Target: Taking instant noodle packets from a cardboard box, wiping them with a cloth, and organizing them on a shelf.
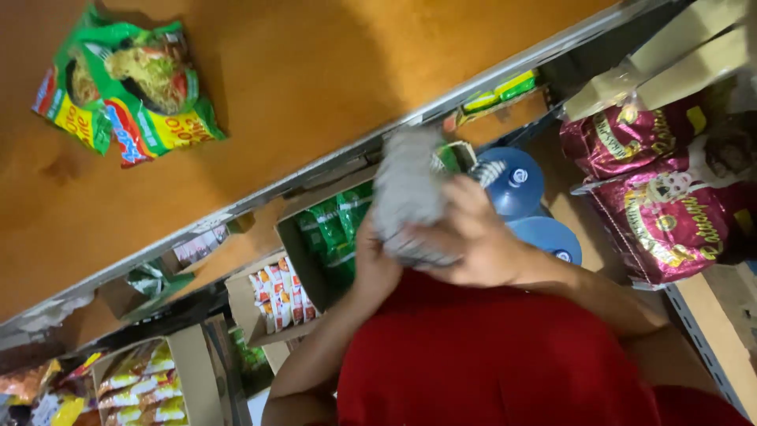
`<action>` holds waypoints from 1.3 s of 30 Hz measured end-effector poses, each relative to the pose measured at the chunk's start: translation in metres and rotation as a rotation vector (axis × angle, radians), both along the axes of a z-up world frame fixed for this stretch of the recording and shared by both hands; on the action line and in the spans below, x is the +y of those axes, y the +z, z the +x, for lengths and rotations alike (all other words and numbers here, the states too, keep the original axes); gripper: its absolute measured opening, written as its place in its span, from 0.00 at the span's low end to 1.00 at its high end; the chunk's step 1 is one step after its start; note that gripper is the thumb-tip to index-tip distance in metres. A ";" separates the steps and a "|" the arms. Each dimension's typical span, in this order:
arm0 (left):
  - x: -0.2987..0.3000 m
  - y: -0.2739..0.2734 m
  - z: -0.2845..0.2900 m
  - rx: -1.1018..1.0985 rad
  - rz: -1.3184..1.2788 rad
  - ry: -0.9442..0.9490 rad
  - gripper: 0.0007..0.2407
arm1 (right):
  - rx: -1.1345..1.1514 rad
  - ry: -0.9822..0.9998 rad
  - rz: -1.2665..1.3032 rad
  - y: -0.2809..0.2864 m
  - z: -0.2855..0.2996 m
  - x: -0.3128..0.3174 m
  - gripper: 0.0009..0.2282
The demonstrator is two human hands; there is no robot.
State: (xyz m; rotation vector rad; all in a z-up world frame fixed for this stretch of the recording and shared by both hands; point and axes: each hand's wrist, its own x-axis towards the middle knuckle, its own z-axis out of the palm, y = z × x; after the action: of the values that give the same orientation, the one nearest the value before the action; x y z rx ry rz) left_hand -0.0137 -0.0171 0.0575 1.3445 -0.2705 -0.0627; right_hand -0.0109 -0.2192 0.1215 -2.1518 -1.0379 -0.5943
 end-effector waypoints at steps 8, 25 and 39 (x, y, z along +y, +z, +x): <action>-0.017 0.006 0.013 0.078 -0.356 -0.076 0.05 | 0.253 -0.416 0.345 -0.021 0.016 -0.048 0.29; -0.032 0.109 0.034 0.041 -0.250 -0.481 0.43 | -0.236 -0.328 0.150 0.002 -0.010 -0.048 0.27; 0.039 0.108 0.041 0.337 -0.632 -0.739 0.44 | 0.015 -0.120 0.404 0.062 0.047 0.011 0.14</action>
State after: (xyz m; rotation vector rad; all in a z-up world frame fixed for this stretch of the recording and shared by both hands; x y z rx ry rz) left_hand 0.0272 0.0217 0.1656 0.5387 -0.4436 -0.7541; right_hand 0.0362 -0.2084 0.1836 -1.8647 -0.7109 -0.7703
